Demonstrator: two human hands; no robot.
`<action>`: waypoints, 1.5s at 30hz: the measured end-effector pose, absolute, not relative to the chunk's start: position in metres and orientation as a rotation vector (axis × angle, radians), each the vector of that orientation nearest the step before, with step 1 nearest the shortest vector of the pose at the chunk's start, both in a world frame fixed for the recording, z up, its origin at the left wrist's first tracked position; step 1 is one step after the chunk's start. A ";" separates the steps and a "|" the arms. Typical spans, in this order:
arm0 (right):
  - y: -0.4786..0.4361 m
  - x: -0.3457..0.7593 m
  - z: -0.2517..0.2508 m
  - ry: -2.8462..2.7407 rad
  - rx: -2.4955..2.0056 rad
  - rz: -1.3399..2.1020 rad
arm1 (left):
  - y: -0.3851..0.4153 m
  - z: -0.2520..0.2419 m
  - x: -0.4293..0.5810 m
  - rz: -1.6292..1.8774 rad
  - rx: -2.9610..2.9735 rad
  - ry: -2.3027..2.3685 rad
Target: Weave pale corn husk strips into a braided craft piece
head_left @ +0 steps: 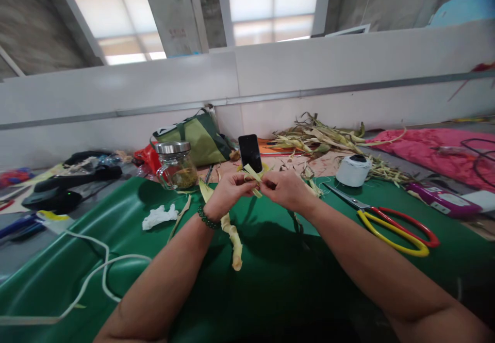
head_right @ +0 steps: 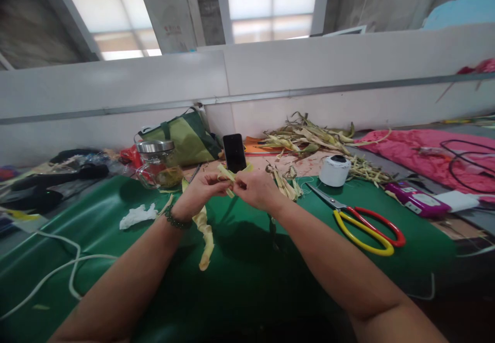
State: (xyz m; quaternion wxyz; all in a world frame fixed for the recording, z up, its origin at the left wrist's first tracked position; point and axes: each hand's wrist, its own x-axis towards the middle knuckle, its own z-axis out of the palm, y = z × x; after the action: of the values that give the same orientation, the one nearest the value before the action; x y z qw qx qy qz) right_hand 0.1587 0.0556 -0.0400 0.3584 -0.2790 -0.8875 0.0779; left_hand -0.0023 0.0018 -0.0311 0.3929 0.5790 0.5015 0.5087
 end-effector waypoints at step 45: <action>0.069 0.190 -0.015 -2.163 -0.324 1.599 | 0.000 -0.023 -0.006 1.138 1.589 1.263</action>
State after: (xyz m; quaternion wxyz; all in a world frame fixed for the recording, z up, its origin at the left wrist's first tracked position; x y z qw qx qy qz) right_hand 0.1905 0.0686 -0.0148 0.2145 -0.1167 -0.7797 0.5766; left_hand -0.0057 -0.0005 -0.0235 0.3958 0.6271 0.4984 0.4491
